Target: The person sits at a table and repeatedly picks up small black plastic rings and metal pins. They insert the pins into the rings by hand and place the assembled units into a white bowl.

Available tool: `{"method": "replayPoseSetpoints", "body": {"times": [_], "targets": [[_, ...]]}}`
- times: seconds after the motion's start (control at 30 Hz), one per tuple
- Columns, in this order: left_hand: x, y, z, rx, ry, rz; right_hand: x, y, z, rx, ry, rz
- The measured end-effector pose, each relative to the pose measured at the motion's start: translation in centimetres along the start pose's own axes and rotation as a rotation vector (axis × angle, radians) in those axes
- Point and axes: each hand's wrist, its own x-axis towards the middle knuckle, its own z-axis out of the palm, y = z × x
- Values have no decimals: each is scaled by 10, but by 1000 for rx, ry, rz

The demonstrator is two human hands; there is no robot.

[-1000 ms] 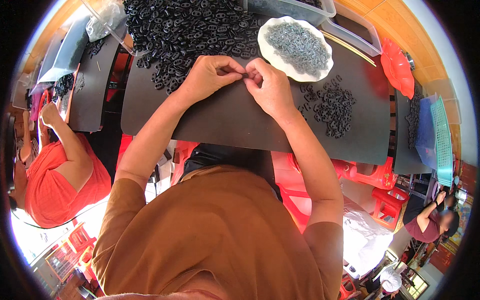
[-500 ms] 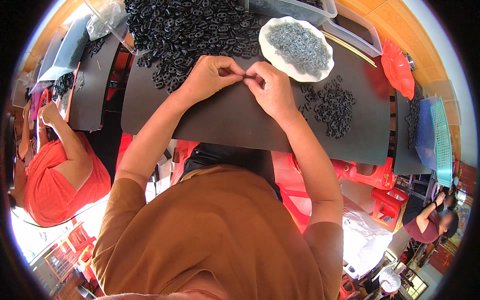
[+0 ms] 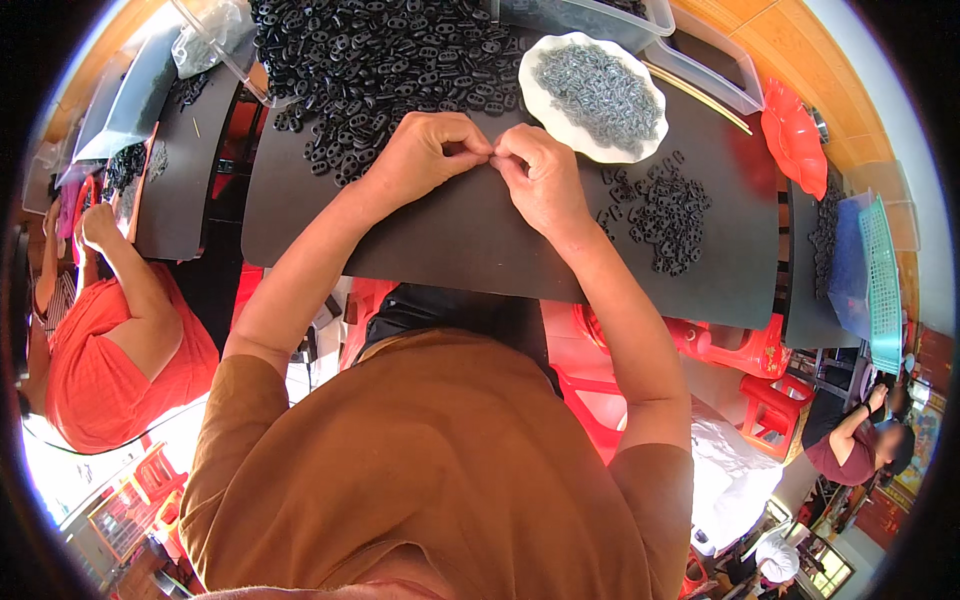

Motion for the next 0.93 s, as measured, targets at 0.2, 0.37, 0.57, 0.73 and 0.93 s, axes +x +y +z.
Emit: {"method": "replayPoseSetpoints", "body": {"times": [0.2,0.37,0.57,0.73,0.93], "targets": [[2,-3,0,64,-8,56,3,0,-2,-6,-34,23],[6,0,-17,-105,88,-107,7,-6,-19,109,-151,235],[11,5,-30,19,337,-38,71,16,-74,300,-293,375],[10,-2,-35,180,354,-7,137,26,-107,506,359,45],[7,-9,-43,383,321,64,82,24,-81,81,-118,265]]}}
